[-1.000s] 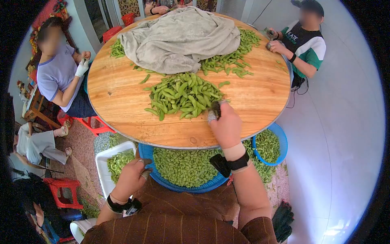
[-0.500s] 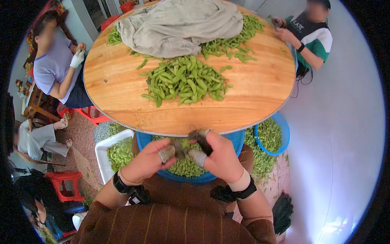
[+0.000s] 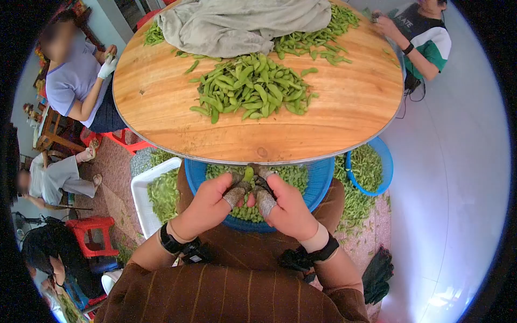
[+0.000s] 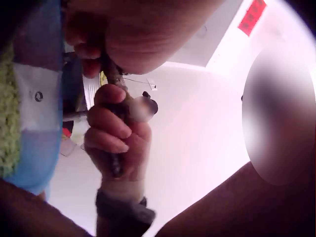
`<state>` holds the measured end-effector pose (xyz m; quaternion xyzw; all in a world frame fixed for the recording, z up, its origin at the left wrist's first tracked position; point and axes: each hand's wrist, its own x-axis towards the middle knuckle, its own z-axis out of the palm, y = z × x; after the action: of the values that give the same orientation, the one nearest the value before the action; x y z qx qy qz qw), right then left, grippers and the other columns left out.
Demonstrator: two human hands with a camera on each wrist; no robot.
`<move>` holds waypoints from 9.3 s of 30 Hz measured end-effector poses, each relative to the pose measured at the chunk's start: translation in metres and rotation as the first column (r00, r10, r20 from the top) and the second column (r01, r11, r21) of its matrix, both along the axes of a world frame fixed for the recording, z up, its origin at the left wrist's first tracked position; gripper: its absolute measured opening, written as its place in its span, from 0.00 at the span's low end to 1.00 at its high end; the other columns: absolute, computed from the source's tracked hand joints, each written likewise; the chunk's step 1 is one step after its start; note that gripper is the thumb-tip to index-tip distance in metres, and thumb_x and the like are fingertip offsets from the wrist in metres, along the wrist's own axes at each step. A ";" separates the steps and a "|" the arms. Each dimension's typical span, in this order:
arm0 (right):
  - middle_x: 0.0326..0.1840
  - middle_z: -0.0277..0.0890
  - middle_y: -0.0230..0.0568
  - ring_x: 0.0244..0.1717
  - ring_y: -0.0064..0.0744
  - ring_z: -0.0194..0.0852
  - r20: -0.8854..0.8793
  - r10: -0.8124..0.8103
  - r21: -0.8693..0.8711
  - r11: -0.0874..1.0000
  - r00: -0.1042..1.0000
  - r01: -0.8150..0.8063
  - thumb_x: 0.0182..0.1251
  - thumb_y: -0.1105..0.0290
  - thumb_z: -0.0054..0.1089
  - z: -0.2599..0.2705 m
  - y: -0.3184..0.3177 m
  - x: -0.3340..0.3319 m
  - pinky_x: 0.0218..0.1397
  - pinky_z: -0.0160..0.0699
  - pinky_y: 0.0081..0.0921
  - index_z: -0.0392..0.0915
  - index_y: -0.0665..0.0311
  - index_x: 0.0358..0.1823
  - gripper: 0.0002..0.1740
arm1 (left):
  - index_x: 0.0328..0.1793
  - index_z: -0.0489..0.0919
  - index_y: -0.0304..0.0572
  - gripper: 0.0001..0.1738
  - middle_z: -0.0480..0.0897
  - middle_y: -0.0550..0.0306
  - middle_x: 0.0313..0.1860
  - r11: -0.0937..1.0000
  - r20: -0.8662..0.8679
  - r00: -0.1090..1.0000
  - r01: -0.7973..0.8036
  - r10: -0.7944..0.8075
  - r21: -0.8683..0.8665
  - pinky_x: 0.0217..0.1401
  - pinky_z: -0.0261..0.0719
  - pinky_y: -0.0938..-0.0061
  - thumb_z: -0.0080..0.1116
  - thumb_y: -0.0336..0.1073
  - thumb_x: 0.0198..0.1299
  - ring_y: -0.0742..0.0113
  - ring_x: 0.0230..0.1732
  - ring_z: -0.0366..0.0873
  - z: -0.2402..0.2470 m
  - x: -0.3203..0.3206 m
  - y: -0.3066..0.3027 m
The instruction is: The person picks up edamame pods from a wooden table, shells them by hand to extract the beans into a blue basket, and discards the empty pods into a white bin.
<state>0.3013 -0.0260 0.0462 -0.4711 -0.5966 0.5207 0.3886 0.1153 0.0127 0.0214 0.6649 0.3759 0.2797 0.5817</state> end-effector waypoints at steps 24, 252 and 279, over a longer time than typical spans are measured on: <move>0.26 0.67 0.28 0.19 0.15 0.58 -0.523 -0.195 -0.576 0.799 0.830 -0.175 0.69 0.74 0.44 -0.006 -0.007 0.005 0.18 0.60 0.16 0.70 0.62 0.42 0.05 | 0.32 0.70 0.36 0.06 0.74 0.46 0.25 0.733 -0.359 0.923 0.149 0.137 0.664 0.31 0.73 0.61 0.55 0.28 0.52 0.45 0.31 0.75 -0.006 0.000 -0.006; 0.27 0.67 0.26 0.17 0.13 0.53 -0.467 -0.055 -0.460 0.868 0.883 -0.189 0.68 0.72 0.45 0.007 -0.005 0.011 0.17 0.53 0.11 0.67 0.59 0.52 0.12 | 0.36 0.72 0.35 0.09 0.77 0.49 0.27 0.656 -0.295 0.934 0.096 0.200 0.748 0.28 0.75 0.65 0.56 0.22 0.48 0.51 0.28 0.77 0.015 -0.002 -0.007; 0.24 0.70 0.32 0.21 0.24 0.66 -0.008 -0.095 -0.077 0.993 0.995 0.094 0.62 0.68 0.56 -0.036 -0.009 0.003 0.23 0.67 0.22 0.71 0.62 0.50 0.15 | 0.33 0.77 0.38 0.07 0.78 0.59 0.23 0.946 -0.094 0.994 0.027 -0.061 -0.322 0.24 0.69 0.80 0.48 0.28 0.63 0.75 0.21 0.72 0.000 -0.006 -0.009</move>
<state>0.3040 -0.0348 0.0105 -0.5105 -0.5510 0.5269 0.3978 0.1093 0.0033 0.0218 0.5832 0.4307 0.1674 0.6681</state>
